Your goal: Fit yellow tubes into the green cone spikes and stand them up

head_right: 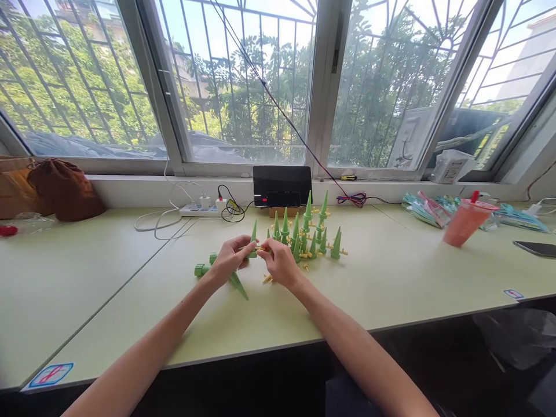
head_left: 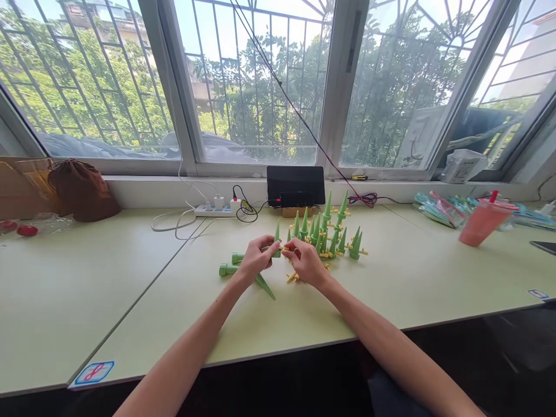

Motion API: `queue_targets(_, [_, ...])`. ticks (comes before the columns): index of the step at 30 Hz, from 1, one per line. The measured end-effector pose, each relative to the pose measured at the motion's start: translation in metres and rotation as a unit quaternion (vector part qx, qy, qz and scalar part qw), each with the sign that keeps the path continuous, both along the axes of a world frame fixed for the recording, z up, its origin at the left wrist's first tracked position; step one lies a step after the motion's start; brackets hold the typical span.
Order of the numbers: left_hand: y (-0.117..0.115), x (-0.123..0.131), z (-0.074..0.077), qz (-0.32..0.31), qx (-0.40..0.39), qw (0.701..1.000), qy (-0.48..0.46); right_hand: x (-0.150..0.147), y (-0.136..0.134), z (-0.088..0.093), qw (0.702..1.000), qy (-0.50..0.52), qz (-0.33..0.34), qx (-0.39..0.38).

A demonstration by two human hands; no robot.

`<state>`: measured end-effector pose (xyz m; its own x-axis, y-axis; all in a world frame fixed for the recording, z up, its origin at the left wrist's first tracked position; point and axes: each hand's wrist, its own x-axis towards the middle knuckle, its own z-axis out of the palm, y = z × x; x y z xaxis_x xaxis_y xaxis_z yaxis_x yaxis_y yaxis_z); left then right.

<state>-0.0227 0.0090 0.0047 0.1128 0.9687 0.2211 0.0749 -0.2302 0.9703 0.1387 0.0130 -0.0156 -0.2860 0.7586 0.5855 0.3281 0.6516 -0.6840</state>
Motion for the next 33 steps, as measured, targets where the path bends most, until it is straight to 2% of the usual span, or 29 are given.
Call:
queue_targets(7, [-0.0025,0.0019,0.0002,-0.018,0.038,0.998,0.047,0.0008,0.0023,-0.0027,1.000,0.001,0.003,0.000])
queue_targets(17, [-0.0037,0.0025,0.0002,-0.048,0.119,0.985,0.112,0.0002,0.0052,-0.0052,0.998,-0.034,-0.052,0.026])
queue_targets(27, [-0.0047,0.0039,0.0015,-0.044,0.145,0.982,0.110,-0.0003,0.0068,-0.0062,0.998,-0.015,-0.067,0.014])
queue_targets(33, [-0.0004,0.0018,0.0005,-0.015,0.138,0.985,0.103,-0.0001,0.0040,-0.0020,0.998,-0.010,-0.053,0.016])
